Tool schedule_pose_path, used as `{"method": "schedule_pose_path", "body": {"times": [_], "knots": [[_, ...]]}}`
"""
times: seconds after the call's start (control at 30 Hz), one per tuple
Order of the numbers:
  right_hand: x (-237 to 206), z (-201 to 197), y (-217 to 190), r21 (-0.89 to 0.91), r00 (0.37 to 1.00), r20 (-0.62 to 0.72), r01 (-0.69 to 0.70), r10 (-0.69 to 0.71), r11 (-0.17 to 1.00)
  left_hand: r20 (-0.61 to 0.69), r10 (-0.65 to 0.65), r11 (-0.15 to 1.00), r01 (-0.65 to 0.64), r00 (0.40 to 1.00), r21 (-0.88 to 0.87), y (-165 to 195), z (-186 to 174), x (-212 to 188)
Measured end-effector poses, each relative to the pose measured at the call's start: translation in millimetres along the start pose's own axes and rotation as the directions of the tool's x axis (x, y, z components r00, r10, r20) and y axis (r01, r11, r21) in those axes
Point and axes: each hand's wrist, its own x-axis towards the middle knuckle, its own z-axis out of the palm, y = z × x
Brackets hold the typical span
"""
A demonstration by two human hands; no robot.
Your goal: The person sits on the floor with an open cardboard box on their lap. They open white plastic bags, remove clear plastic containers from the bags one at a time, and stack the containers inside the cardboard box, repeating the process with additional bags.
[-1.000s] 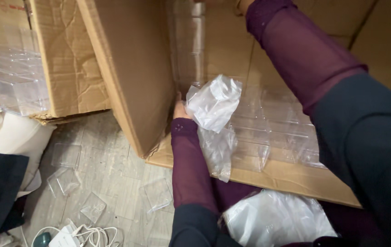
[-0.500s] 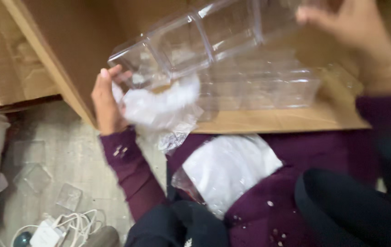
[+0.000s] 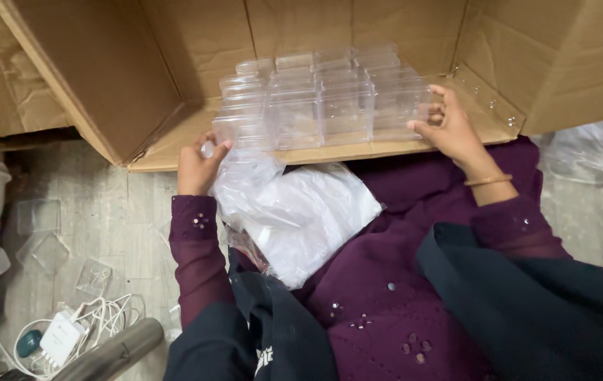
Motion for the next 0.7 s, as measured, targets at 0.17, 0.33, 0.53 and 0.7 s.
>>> {"method": "schedule_pose_path", "body": {"times": [0.17,0.33,0.53,0.7], "knots": [[5,7,7,-0.14,0.994,-0.027,0.103,-0.108,0.985,-0.089,0.348,0.923,-0.358,0.933,-0.142,-2,2,3],[5,5,7,-0.063,0.994,-0.079,0.065,-0.07,0.996,-0.19,0.297,0.932,-0.327,0.936,-0.154,15,-10,-17],[-15,16,-13,-0.081,0.93,-0.314,0.176,-0.193,0.981,-0.21,0.399,0.902,-0.424,0.893,-0.088,58,41,-30],[-51,11,-36,-0.262,0.879,-0.358,0.229,-0.315,0.938,-0.358,0.548,0.826,-0.557,0.756,0.089,79,61,-37]]}}
